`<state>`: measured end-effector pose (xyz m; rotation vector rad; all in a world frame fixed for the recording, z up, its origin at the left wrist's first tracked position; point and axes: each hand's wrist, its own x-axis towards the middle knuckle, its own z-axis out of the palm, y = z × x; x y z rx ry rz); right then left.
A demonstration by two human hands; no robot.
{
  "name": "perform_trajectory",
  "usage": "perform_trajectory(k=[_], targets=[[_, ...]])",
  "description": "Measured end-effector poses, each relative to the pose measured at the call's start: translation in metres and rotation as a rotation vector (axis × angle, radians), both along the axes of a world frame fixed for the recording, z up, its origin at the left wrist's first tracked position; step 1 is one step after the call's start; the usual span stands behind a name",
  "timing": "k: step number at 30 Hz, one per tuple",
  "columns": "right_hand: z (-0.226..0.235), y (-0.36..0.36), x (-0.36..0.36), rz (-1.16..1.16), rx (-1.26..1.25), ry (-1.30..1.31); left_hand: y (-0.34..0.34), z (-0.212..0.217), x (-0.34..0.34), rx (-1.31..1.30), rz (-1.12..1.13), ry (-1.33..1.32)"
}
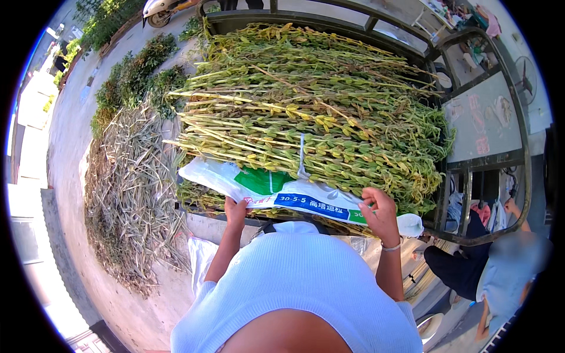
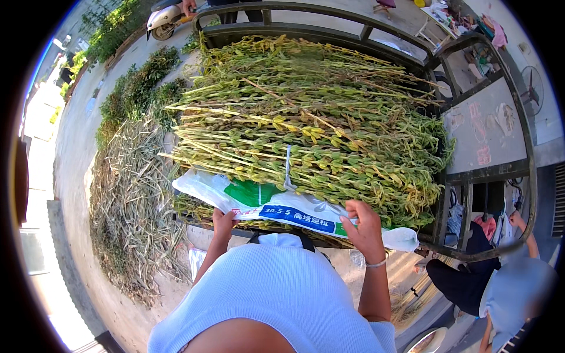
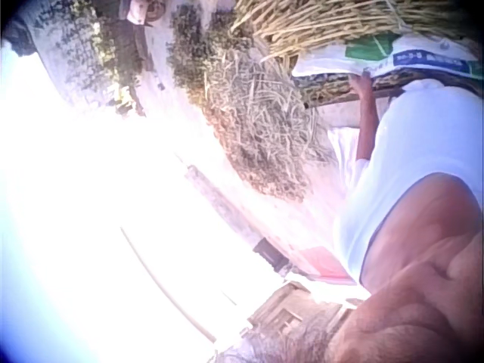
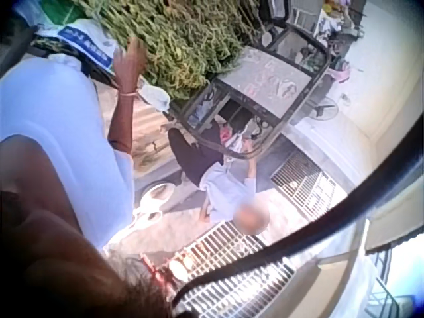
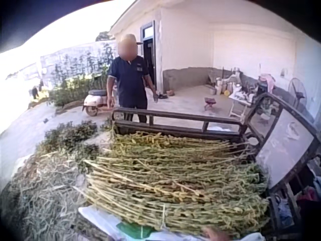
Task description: The person bundles long green plant stalks using white plastic ties. They gather stalks from a pile on a cart, align them, and secure them with ties. The person then places the finished bundles onto a white sack on the ground.
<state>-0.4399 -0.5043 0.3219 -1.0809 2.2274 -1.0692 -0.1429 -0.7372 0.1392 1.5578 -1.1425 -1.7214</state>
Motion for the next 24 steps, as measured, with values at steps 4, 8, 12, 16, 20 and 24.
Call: perform_trajectory(k=[4, 8, 12, 16, 20, 24], targets=[[-0.036, -0.102, 0.027, 0.23, 0.151, 0.63, 0.001, -0.016, 0.001, -0.05, -0.021, -0.071], [-0.102, -0.163, 0.047, 0.351, 0.258, 0.905, -0.001, -0.021, 0.001, -0.17, -0.016, -0.17], [-0.121, -0.181, 0.036, 0.415, 0.29, 0.915, 0.001, -0.039, 0.007, -0.35, -0.114, -0.358], [-0.101, -0.187, 0.017, 0.461, 0.285, 0.892, 0.001, 0.011, -0.007, -0.468, -0.294, -0.526], [-0.075, -0.211, -0.016, 0.467, 0.312, 0.771, 0.001, 0.048, -0.009, -0.598, -0.412, -0.447], [-0.044, -0.248, -0.077, 0.466, 0.156, 0.505, 0.004, 0.062, -0.01, -0.564, -0.613, -0.691]])
